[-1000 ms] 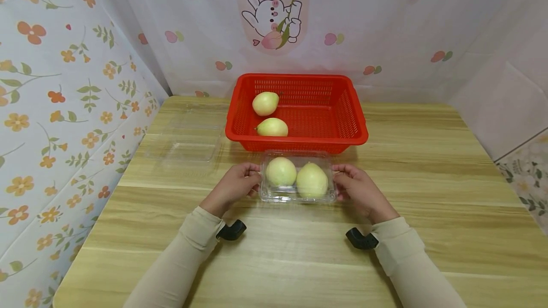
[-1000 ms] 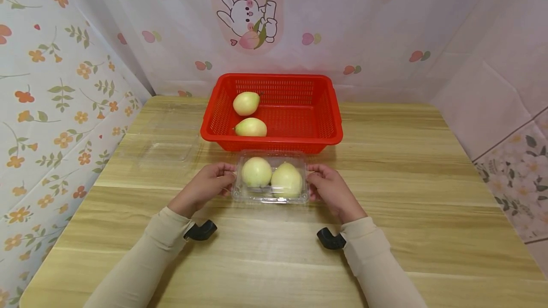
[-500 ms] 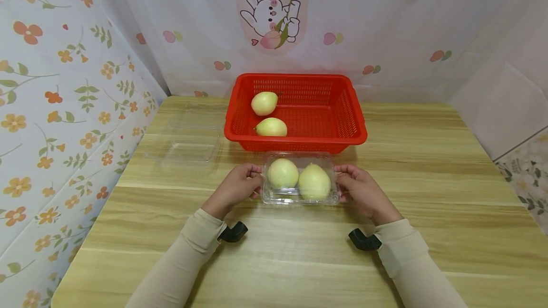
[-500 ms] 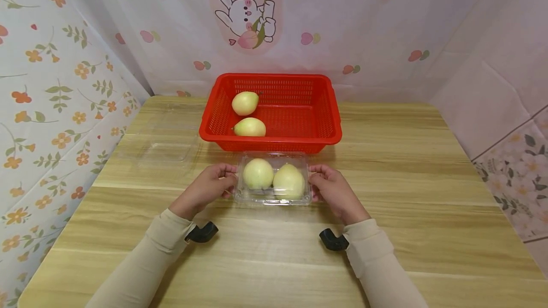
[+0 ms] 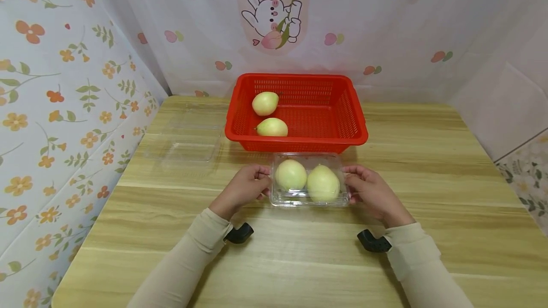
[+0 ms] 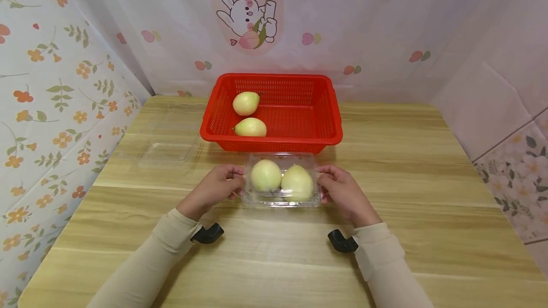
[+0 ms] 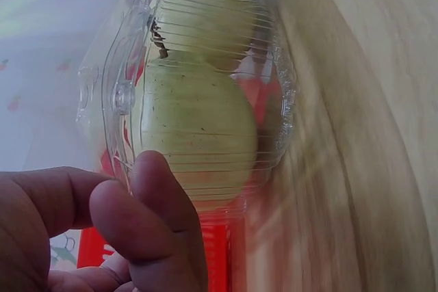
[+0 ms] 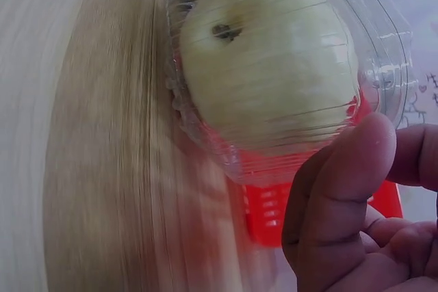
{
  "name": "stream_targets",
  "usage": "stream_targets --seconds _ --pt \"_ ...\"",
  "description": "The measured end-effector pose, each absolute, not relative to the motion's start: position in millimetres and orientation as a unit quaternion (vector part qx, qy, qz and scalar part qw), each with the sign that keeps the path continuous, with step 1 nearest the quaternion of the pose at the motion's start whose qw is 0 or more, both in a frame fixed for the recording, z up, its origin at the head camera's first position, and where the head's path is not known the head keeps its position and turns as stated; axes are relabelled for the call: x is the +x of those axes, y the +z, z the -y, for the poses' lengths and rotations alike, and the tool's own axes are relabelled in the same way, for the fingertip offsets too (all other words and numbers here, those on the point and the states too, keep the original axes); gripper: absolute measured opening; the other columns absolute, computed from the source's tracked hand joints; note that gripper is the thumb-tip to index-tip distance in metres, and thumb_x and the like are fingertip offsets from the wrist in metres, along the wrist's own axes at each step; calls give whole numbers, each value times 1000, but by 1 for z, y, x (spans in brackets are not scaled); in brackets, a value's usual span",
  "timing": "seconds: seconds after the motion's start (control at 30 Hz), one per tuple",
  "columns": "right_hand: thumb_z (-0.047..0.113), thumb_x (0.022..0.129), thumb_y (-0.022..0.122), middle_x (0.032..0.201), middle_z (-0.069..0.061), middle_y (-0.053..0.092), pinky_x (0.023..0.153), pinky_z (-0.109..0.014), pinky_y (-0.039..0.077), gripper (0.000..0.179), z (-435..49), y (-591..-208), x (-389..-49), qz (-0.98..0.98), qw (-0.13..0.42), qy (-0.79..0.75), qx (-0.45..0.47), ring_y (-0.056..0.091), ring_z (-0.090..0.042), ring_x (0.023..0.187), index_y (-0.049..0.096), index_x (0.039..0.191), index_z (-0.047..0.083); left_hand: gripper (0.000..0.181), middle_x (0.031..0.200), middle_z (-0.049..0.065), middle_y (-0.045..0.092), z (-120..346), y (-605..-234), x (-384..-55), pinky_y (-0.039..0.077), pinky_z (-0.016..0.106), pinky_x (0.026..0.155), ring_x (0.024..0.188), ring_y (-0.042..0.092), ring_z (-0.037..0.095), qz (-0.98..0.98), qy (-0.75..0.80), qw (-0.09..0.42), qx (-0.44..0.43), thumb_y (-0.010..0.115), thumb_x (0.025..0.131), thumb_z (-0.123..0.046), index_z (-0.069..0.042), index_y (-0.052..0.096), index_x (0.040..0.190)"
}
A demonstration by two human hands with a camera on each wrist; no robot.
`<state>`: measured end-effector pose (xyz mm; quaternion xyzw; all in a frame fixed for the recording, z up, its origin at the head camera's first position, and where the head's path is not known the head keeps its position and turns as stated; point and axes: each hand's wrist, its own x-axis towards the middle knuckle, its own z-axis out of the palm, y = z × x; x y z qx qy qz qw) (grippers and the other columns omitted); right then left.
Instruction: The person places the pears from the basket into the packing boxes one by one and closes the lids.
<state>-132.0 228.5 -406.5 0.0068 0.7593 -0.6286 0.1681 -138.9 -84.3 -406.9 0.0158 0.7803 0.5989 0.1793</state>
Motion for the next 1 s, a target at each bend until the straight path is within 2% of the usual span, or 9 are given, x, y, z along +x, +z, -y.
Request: stream_targets --seconds 0.27,0.6,0.83,1.0 --pt "11 103 48 85 -5 52 57 -25 51 38 -242 -406 -127 -768 163 -619 0 51 -12 68 41 132 -12 18 89 11 63 73 -402 -138 52 29 59 68 63 22 -777 600 188 21 56 93 -2 4 60 110" --pt "10 102 48 90 -5 55 59 -27 53 42 -268 -405 -115 -784 161 -600 0 53 -13 71 38 136 -13 20 89 11 64 53 -401 -136 55 32 60 66 65 19 -772 601 197 62 57 93 -4 6 59 111" --pt "9 101 47 93 -5 58 60 -30 53 41 -283 -403 -110 -796 150 -586 0 54 -14 71 39 136 -12 19 88 12 64 39 -401 -135 55 33 59 71 69 27 -763 607 208 74 57 94 -4 6 59 110" --pt "11 102 47 89 0 60 60 -29 53 41 -293 -401 -107 -797 143 -587 -4 54 -13 70 40 135 -12 17 86 10 65 29 -398 -134 56 34 59 68 68 22 -762 608 210 76 56 94 -5 4 60 108"
